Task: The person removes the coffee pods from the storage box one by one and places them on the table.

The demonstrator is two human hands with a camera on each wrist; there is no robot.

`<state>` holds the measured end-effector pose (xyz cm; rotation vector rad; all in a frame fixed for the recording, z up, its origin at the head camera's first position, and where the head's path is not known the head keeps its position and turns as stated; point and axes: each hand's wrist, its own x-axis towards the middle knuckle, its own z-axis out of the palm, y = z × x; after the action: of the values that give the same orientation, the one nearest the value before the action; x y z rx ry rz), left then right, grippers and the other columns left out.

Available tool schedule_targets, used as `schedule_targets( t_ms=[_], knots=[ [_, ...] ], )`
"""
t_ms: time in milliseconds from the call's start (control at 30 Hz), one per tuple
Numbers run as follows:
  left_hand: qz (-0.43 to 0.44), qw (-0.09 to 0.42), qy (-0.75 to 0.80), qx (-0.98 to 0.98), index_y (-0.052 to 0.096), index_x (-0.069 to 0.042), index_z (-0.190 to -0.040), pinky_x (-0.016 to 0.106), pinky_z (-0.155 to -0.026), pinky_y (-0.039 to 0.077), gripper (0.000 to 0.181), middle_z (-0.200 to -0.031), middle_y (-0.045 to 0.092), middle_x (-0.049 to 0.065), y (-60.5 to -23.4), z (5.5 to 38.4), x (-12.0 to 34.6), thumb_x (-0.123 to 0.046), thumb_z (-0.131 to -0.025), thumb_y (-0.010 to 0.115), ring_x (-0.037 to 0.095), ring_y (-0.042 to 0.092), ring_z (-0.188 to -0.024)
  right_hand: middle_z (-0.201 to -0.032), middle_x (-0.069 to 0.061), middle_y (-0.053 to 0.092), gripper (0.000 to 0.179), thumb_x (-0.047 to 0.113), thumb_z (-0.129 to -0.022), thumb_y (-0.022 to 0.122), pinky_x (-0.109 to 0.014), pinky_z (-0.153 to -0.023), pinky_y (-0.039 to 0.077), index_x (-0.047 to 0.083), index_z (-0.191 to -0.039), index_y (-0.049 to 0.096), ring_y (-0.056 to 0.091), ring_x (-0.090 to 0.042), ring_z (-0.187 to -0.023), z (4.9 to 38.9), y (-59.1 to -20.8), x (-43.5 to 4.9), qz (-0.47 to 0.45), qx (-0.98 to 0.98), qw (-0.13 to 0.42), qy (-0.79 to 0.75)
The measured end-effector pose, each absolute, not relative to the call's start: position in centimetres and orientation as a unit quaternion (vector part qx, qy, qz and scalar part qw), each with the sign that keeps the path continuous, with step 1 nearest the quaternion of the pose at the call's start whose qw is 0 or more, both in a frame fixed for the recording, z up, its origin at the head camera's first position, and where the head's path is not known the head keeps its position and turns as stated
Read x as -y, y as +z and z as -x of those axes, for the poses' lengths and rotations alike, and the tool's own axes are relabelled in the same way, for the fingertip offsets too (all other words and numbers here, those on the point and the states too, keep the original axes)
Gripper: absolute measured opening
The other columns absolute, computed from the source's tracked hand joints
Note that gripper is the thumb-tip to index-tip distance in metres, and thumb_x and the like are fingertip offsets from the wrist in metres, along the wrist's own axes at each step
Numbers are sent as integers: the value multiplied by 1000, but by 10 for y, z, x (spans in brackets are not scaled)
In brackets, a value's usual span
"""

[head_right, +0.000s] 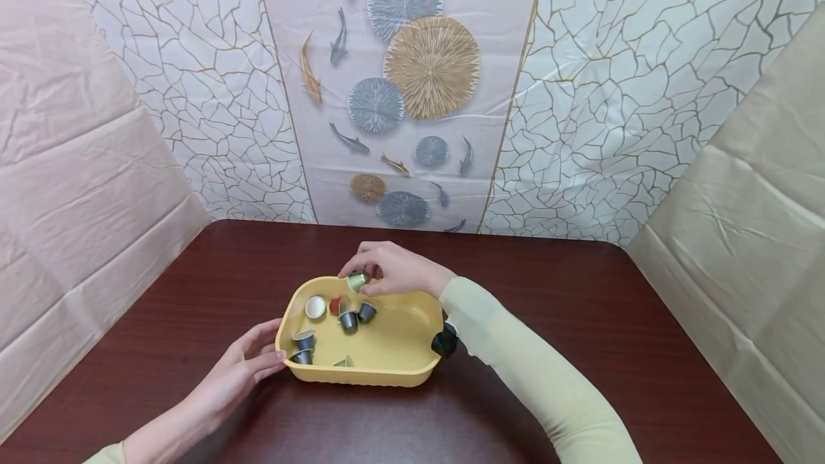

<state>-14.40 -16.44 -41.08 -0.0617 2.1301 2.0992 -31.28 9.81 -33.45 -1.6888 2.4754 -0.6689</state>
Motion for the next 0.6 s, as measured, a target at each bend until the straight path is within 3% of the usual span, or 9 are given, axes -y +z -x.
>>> schedule_targets(
  t_ms=[267,600],
  knots=[
    [21,74,698,-712,33,-1,-148,24,-94,50,60,-148,42,21,-411,144,164,-3,-93,57,26,51,-126,-102,2,67,34,14,-88,72,-28,-78,57,12,-122,67,62,-8,-87,308,-336,-107,516,-822,25,-239],
    [21,72,700,-710,33,-1,-148,23,-93,50,61,-148,41,22,-411,144,164,-2,-93,57,27,51,-126,-104,2,72,35,15,-85,76,-30,-81,59,20,-119,68,65,-10,-93,301,-339,-120,441,-851,16,-286]
  ],
)
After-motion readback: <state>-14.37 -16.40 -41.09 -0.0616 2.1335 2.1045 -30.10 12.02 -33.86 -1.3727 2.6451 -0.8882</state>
